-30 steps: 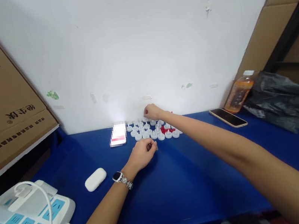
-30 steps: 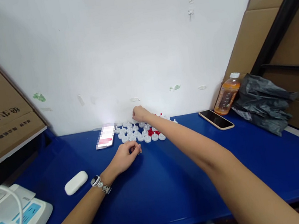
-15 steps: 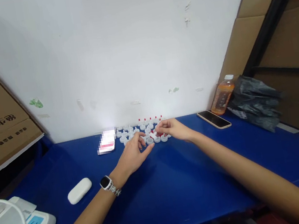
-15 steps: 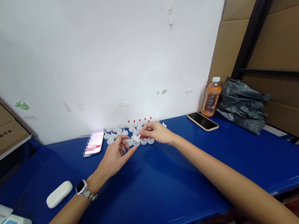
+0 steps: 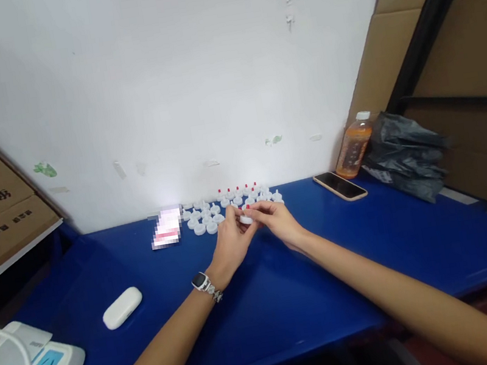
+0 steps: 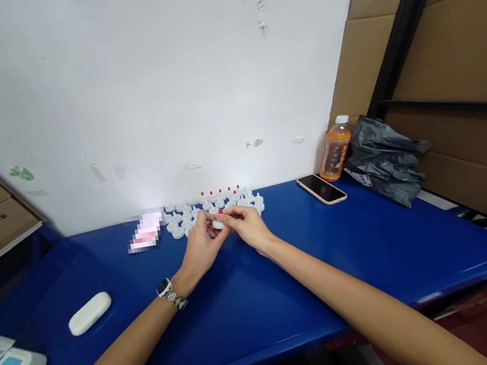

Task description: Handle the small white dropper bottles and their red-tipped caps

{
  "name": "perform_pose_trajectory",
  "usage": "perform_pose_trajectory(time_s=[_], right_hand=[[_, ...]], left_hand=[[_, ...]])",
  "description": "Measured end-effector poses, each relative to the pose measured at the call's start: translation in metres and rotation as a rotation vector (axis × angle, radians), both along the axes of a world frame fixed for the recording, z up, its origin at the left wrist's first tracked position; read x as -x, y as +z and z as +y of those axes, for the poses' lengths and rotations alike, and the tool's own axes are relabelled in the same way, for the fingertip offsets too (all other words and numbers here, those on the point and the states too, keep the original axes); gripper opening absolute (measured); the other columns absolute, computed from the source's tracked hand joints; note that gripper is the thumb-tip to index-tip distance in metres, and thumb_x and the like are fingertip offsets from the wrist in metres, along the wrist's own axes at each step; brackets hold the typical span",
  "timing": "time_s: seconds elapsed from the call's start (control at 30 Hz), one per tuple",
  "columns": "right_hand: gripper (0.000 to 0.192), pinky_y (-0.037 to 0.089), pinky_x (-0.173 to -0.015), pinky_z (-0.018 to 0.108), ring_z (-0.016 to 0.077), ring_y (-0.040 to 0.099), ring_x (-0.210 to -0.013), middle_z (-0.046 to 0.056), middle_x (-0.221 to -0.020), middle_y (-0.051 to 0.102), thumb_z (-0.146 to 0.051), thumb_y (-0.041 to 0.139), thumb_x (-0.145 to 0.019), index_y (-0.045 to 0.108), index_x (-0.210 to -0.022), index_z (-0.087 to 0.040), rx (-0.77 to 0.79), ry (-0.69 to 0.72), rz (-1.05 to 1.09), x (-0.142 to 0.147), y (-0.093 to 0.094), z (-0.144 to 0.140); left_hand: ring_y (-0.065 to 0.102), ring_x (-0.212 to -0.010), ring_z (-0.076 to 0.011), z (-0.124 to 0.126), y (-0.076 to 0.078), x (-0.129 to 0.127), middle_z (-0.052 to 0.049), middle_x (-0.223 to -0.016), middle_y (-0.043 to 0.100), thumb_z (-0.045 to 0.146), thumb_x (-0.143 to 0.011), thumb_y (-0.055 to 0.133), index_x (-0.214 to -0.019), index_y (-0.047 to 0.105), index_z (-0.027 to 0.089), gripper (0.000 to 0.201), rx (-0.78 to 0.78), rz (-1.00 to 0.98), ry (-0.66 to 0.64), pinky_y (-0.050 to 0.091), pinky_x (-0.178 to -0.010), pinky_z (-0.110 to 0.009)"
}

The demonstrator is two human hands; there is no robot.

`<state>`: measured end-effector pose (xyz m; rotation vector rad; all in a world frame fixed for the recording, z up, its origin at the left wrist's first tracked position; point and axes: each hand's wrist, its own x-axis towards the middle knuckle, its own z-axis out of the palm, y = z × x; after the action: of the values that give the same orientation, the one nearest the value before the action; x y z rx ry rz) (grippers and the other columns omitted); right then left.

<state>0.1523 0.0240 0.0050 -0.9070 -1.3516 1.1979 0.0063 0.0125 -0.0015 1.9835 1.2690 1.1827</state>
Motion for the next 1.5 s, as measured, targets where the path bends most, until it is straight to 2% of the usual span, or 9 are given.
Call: perform_pose_trajectory(time_s=[0.17,0.3,0.53,0.8,0.93,1.03,1.13,1.3,1.5], right_hand=[[0.039,0.05,-0.071,0.029,0.0161,0.061,-0.075,0.001,-0.077,0.064,-0.057,0.068,-0.076,0.055,-0.08,-0.021,-0.096,0.008,-0.048,-0.002,-0.004,0.003],[0.041,0.052,-0.066,0.031,0.0147,0.059,-0.063,-0.003,-0.069,0.057,-0.059,0.066,-0.077,0.047,-0.083,-0.023,-0.099,0.078,-0.085,-0.009,-0.007,0.007],[0.034,0.036,-0.051,0.023,0.0106,0.042,-0.053,-0.006,-0.064,0.045,-0.056,0.046,-0.093,0.045,-0.083,-0.024,-0.042,0.21,-0.168,-0.005,-0.005,-0.006],[0.035,0.027,-0.044,0.021,0.0084,0.034,-0.046,-0.009,-0.061,0.038,-0.059,0.048,-0.091,0.037,-0.086,-0.025,-0.01,0.193,-0.054,0.004,-0.002,-0.015],[0.03,0.036,-0.051,0.021,0.0093,0.039,-0.052,-0.007,-0.063,0.04,-0.054,0.046,-0.094,0.043,-0.089,-0.025,-0.139,0.115,-0.157,-0.005,-0.001,-0.011],[0.026,0.038,-0.053,0.021,0.0094,0.042,-0.053,-0.007,-0.063,0.043,-0.05,0.047,-0.094,0.045,-0.092,-0.025,-0.207,-0.038,-0.162,-0.02,0.002,-0.002],[0.027,0.032,-0.046,0.02,0.0088,0.037,-0.045,-0.008,-0.057,0.042,-0.051,0.048,-0.093,0.042,-0.09,-0.025,-0.153,-0.124,-0.091,-0.031,0.005,0.009],[0.036,0.033,-0.045,0.021,0.0089,0.042,-0.047,-0.004,-0.063,0.049,-0.057,0.046,-0.093,0.053,-0.087,-0.022,-0.179,-0.141,-0.296,-0.035,0.0,0.017],[0.04,0.039,-0.055,0.024,0.0116,0.048,-0.056,-0.001,-0.068,0.053,-0.052,0.043,-0.095,0.059,-0.078,-0.02,-0.22,-0.128,-0.44,-0.038,-0.002,0.018]], left_hand=[[0.062,-0.077,-0.0157,-0.008,0.006,0.011,-0.002,-0.095,0.062,0.041,-0.085,0.063,-0.119,0.042,0.023,0.044,-0.052,0.121,-0.03,0.047,-0.065,-0.028],[0.061,-0.084,-0.0156,-0.01,0.012,0.021,-0.004,-0.097,0.062,0.038,-0.096,0.046,-0.109,0.048,0.022,0.021,-0.045,0.131,-0.129,0.047,-0.07,-0.028],[0.061,-0.089,-0.0164,-0.014,0.012,0.016,-0.004,-0.1,0.063,0.042,-0.1,0.039,-0.112,0.046,0.022,0.024,-0.028,0.048,-0.195,0.047,-0.08,-0.03],[0.054,-0.079,-0.0168,-0.014,0.006,0.011,-0.003,-0.087,0.058,0.04,-0.102,0.031,-0.088,0.048,0.021,0.029,-0.138,0.207,-0.286,0.043,-0.076,-0.031],[0.047,-0.066,-0.0139,-0.007,0.0,0.012,0.0,-0.073,0.051,0.046,-0.102,0.029,-0.078,0.043,0.02,0.038,-0.067,0.005,-0.233,0.039,-0.064,-0.028],[0.041,-0.057,-0.0123,0.004,0.007,0.024,0.003,-0.064,0.04,0.053,-0.101,0.025,-0.074,0.036,0.021,0.043,-0.009,-0.228,-0.103,0.036,-0.057,-0.027],[0.044,-0.061,-0.0137,0.022,0.022,0.035,0.003,-0.066,0.044,0.048,-0.102,0.032,-0.08,0.041,0.021,0.035,-0.128,0.002,0.005,0.036,-0.061,-0.028],[0.053,-0.087,-0.0219,0.062,0.03,0.029,-0.006,-0.087,0.057,0.039,-0.099,0.042,-0.09,0.056,0.019,0.026,-0.268,0.469,-0.045,0.041,-0.078,-0.035],[0.056,-0.089,-0.0227,0.071,0.026,0.02,-0.006,-0.089,0.063,0.04,-0.097,0.046,-0.096,0.064,0.019,0.028,-0.231,0.454,-0.032,0.043,-0.083,-0.037]])
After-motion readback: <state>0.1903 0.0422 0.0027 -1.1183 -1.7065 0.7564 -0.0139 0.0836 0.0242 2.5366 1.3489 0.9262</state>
